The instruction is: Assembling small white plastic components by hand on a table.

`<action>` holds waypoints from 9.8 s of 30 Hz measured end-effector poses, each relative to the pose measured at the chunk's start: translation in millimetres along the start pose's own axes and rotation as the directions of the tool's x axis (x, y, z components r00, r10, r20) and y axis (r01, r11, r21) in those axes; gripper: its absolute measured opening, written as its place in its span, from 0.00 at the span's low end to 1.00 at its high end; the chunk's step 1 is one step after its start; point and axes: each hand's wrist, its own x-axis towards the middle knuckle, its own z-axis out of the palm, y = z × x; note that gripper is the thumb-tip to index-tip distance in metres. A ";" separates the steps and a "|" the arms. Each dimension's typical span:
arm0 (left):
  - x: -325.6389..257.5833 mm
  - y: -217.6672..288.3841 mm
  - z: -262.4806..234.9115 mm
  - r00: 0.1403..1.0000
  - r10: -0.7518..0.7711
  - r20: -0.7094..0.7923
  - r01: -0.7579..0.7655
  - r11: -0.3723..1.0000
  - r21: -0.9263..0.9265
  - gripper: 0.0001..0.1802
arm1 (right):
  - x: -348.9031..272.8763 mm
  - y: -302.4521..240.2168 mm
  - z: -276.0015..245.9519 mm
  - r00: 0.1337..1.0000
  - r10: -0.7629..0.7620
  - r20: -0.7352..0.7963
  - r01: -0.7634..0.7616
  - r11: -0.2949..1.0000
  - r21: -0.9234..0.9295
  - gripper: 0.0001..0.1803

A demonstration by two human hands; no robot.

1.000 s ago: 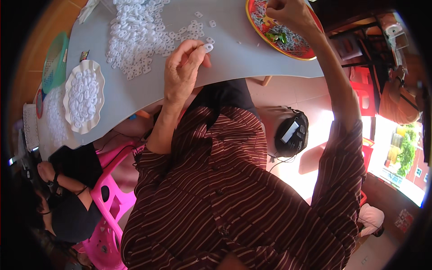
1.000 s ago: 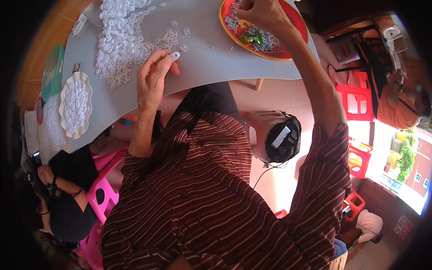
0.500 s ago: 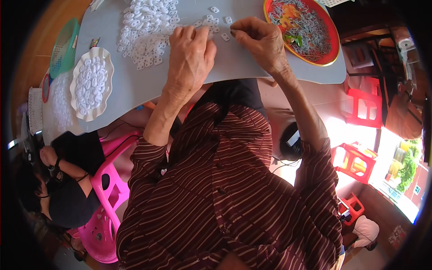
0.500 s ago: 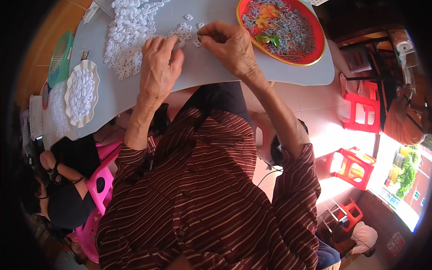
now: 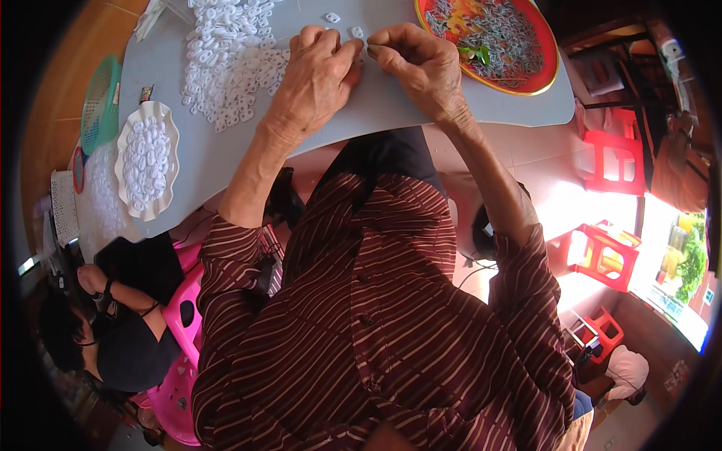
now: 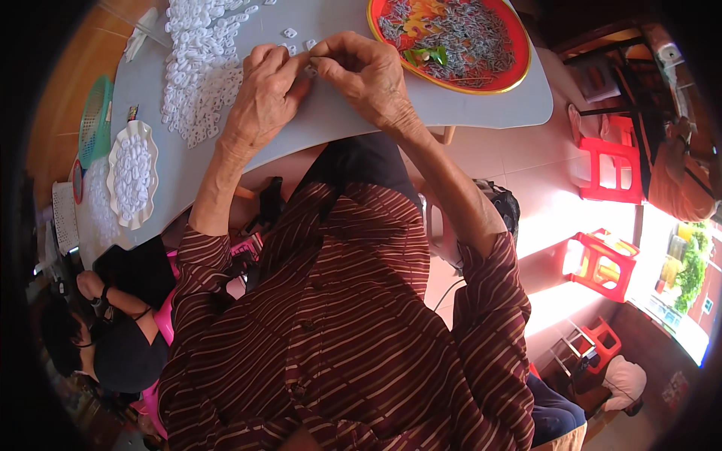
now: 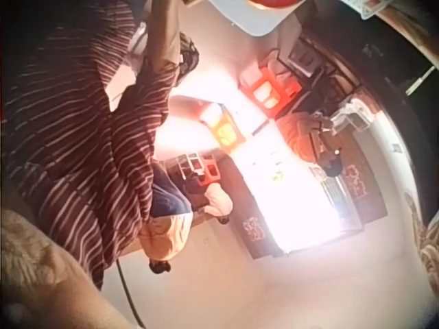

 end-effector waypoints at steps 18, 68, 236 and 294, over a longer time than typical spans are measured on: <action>4.9 -3.8 3.1 0.995 0.091 0.037 -0.086 0.989 -0.123 0.10 | -2.3 1.1 -0.4 0.998 -0.015 -0.053 0.017 1.000 0.021 0.08; 20.9 15.1 23.1 0.989 -0.124 -0.081 0.079 0.904 -0.421 0.06 | -5.7 1.8 -2.3 0.965 -0.075 -0.252 0.128 0.971 0.201 0.07; -24.5 36.8 6.5 0.771 -0.636 0.020 0.194 0.206 -0.959 0.06 | -16.9 -10.6 34.7 0.991 0.065 -0.117 -0.041 0.979 0.198 0.10; -26.7 35.9 7.2 0.769 -0.616 0.168 0.253 0.052 -0.966 0.08 | -10.4 -6.3 10.6 0.993 0.012 0.117 -0.045 0.956 0.289 0.08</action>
